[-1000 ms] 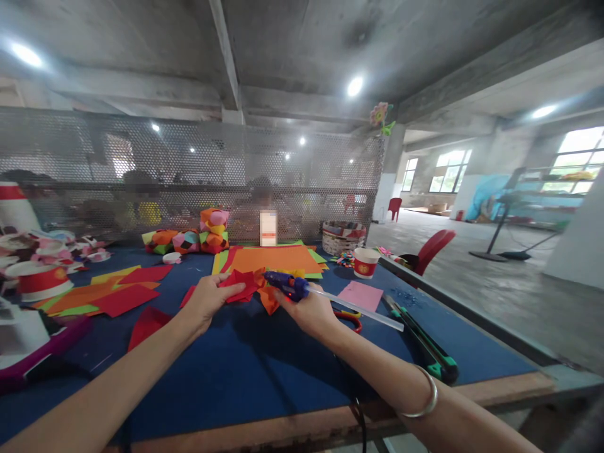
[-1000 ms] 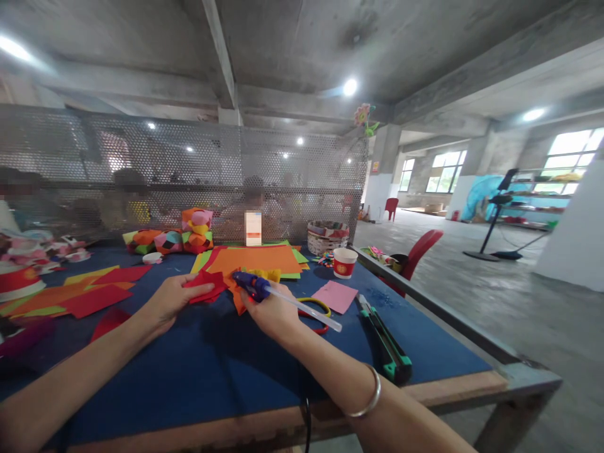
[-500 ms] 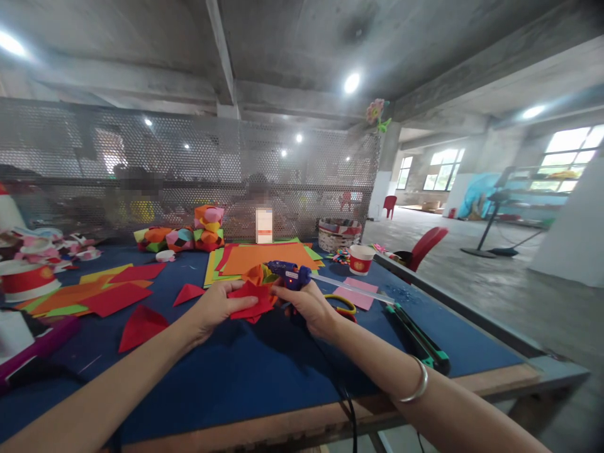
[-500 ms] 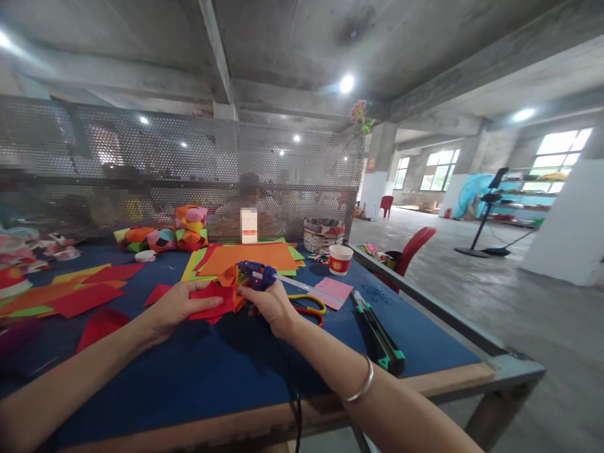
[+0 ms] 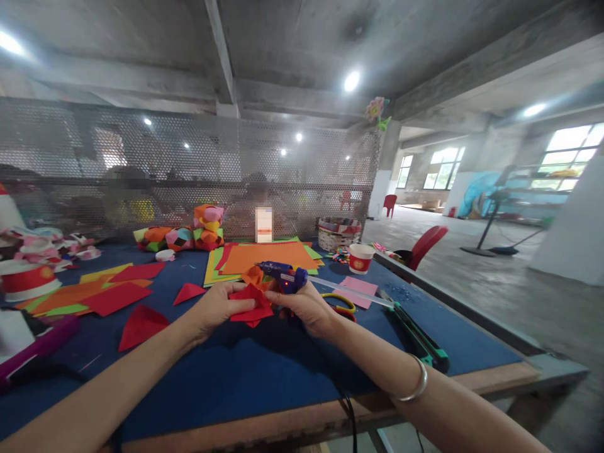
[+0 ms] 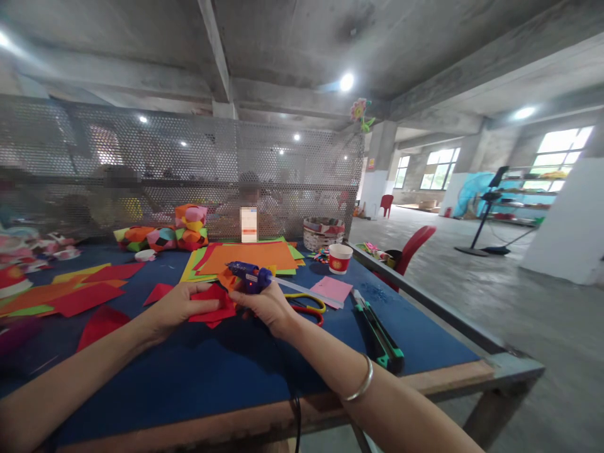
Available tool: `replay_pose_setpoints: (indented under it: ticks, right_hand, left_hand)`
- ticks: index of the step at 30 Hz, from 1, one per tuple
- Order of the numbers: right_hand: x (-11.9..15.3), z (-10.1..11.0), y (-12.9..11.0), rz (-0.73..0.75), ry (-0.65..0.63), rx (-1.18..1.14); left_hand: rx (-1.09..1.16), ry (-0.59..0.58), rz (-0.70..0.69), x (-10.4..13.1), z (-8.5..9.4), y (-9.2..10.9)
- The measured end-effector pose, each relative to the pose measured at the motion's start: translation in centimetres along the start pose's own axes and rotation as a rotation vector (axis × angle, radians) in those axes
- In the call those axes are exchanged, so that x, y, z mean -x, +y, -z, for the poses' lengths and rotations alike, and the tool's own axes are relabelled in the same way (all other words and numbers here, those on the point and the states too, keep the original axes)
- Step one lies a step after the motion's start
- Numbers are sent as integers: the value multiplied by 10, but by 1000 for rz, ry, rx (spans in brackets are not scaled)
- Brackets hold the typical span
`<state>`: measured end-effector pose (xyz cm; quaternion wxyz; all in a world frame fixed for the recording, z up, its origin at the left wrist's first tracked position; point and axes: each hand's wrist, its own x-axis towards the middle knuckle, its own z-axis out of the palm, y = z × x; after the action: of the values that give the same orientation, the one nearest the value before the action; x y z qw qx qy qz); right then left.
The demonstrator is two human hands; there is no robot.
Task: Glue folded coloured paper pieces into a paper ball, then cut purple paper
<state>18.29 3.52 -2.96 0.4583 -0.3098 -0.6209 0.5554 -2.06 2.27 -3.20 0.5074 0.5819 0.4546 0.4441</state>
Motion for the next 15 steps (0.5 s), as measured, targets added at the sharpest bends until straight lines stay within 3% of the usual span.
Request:
replay_pose_setpoints:
  ticks: [6,15]
  right_hand:
    - [-5,3,8,58,-22,81]
    - [-6,1,11,126,44,267]
  left_hand:
    - [-41,5,28,8,-7,13]
    - [-33,26,96,8,-12,11]
